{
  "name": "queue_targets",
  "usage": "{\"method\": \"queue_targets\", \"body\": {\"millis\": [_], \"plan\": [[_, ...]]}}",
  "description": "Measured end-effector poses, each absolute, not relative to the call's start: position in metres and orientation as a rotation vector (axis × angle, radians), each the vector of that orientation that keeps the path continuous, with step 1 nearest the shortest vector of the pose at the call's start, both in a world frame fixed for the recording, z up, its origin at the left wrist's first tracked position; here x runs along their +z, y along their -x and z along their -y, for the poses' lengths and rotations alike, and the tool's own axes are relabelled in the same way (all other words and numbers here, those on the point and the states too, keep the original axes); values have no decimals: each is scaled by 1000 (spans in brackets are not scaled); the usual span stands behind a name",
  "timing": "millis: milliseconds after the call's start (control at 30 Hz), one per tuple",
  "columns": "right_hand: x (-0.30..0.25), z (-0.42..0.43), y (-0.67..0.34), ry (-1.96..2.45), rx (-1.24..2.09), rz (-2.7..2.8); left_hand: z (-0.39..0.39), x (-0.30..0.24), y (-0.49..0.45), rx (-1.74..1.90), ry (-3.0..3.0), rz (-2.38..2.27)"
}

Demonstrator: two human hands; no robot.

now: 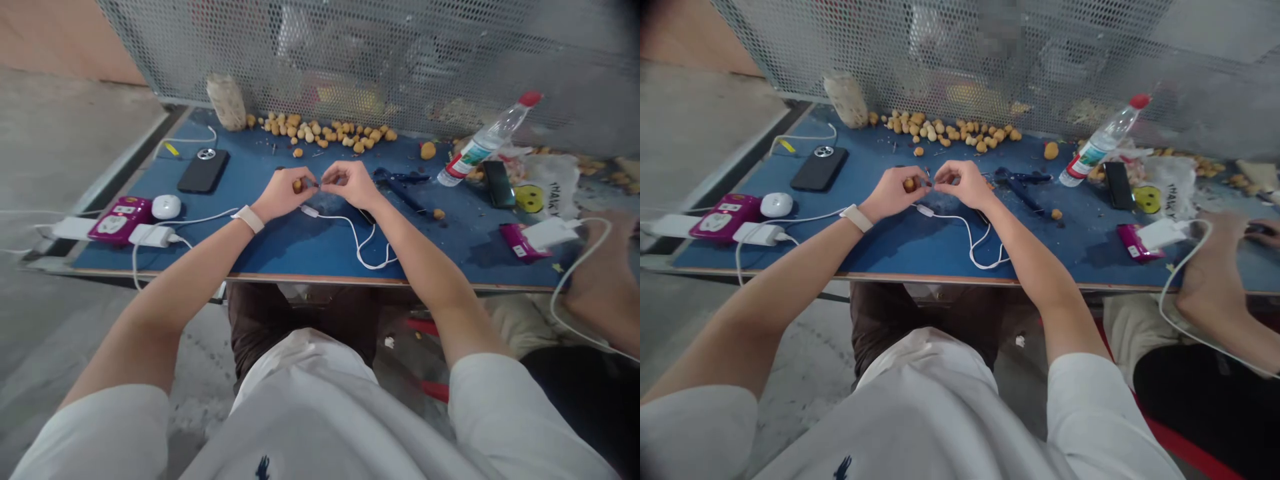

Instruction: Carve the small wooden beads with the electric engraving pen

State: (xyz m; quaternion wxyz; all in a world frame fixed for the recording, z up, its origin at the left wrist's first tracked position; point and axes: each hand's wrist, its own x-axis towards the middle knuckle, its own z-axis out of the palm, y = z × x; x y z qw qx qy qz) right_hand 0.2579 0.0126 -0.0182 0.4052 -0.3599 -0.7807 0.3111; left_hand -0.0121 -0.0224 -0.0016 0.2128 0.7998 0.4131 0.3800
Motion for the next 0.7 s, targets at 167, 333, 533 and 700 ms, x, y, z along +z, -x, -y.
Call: {"method": "queue_targets", "body": {"millis": [167,333,533,700], "plan": [[-20,-11,-259,913,746,1951,27,1,14,1023,-2323,-1171],[-17,-6,-256,950,680,1955,28,2,16,996,-2364,-1178],[-11,1,-252,990,630,2012,27,2,16,972,-2425,-1176],[-11,0,-256,991,599,2008,27,4,19,965,-2426,-1240]]}}
